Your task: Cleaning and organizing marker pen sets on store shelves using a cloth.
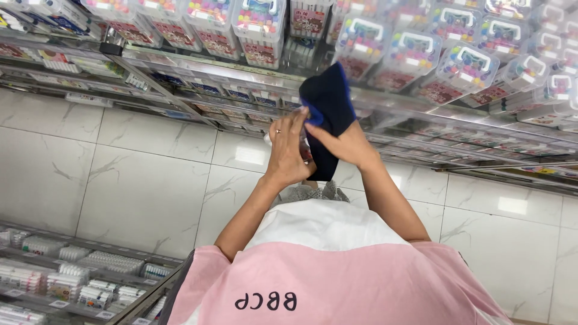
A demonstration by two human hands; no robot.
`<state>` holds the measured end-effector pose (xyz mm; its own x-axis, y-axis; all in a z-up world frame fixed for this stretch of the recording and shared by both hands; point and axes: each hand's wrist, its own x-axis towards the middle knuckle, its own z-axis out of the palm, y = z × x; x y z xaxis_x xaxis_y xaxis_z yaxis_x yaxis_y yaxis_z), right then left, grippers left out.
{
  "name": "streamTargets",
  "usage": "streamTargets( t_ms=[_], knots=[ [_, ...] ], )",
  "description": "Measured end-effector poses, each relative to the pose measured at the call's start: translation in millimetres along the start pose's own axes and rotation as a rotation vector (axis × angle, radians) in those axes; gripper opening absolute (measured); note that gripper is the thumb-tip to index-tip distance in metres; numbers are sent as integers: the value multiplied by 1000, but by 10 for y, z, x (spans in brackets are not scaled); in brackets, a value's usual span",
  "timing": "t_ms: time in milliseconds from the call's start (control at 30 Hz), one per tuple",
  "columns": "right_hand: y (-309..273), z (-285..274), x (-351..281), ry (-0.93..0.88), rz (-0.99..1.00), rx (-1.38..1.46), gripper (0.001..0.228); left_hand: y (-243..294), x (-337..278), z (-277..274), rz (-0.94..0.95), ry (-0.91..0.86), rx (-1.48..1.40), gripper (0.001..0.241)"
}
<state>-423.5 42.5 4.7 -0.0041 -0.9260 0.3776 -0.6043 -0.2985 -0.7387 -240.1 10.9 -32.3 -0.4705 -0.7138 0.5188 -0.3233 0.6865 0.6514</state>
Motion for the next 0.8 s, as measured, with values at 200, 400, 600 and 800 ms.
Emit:
streamTargets(
  t_ms=[200,400,600,800],
  knots=[
    [282,-12,169,-113,330,345,52,141,-63,-220,-115,-43,-76,119],
    [810,579,-222,35,704,1191,49,33,-104,-391,-225,114,-343,125],
    [266,863,-366,192,538,1390,57,38,-156,-365,-320,295,-887,129],
    [-234,784,-278,92,413,1149,58,132,-149,-122,-336,296,-977,131]
  ],
)
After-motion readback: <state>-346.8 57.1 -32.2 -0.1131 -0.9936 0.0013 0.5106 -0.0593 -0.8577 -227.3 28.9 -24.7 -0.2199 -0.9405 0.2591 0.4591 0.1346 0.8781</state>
